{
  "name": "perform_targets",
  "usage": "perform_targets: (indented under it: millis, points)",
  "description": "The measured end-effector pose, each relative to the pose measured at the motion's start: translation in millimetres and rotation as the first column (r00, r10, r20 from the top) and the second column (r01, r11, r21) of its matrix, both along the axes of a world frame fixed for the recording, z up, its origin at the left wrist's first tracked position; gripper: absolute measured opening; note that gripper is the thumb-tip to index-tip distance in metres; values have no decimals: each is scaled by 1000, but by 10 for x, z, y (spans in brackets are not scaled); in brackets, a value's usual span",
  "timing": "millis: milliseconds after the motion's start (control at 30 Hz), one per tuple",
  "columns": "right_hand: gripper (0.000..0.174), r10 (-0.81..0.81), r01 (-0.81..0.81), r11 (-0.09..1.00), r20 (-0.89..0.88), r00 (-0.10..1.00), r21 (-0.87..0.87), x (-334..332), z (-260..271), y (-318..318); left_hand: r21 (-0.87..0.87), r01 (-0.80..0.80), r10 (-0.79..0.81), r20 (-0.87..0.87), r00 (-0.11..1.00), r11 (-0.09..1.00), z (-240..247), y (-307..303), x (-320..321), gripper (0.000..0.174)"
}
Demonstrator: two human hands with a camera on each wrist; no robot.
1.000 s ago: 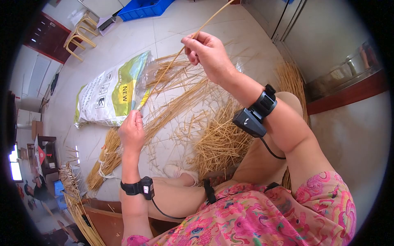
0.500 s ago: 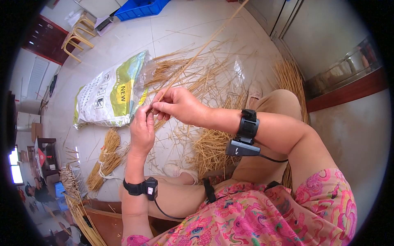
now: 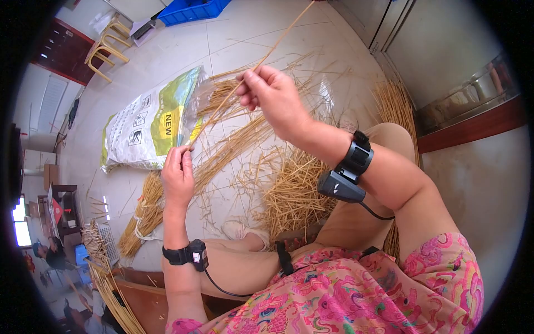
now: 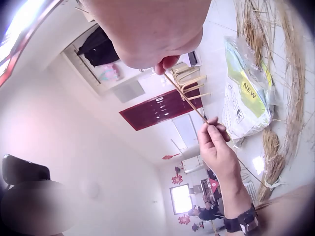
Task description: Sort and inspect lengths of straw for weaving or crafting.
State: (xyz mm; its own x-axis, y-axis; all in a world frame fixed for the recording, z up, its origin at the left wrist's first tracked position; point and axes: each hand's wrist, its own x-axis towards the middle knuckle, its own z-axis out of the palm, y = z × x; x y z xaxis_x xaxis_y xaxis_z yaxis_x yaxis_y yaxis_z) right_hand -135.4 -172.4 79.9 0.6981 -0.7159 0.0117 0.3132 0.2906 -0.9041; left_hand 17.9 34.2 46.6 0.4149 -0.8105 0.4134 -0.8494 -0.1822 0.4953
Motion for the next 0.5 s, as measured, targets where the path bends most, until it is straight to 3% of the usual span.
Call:
perform_targets:
  millis: [133, 233, 333, 500]
  points:
    - [21, 174, -174, 984, -17, 985, 28, 11, -4, 246, -75, 18, -22, -45, 999, 997, 66, -71, -112, 9]
    - [21, 190, -189, 981, -20, 982, 37, 16, 27, 305, -100, 12, -14, -18, 1000, 995, 79, -82, -131, 9]
    - [22, 83, -85, 995, -48, 995, -46, 15, 19, 233, -126, 7, -7, 2, 1000, 992, 92, -72, -118, 9]
    - [27, 35, -35, 999, -15, 999, -15, 11, 48, 156, -137, 15, -5, 76, 997, 990, 82, -61, -73, 7]
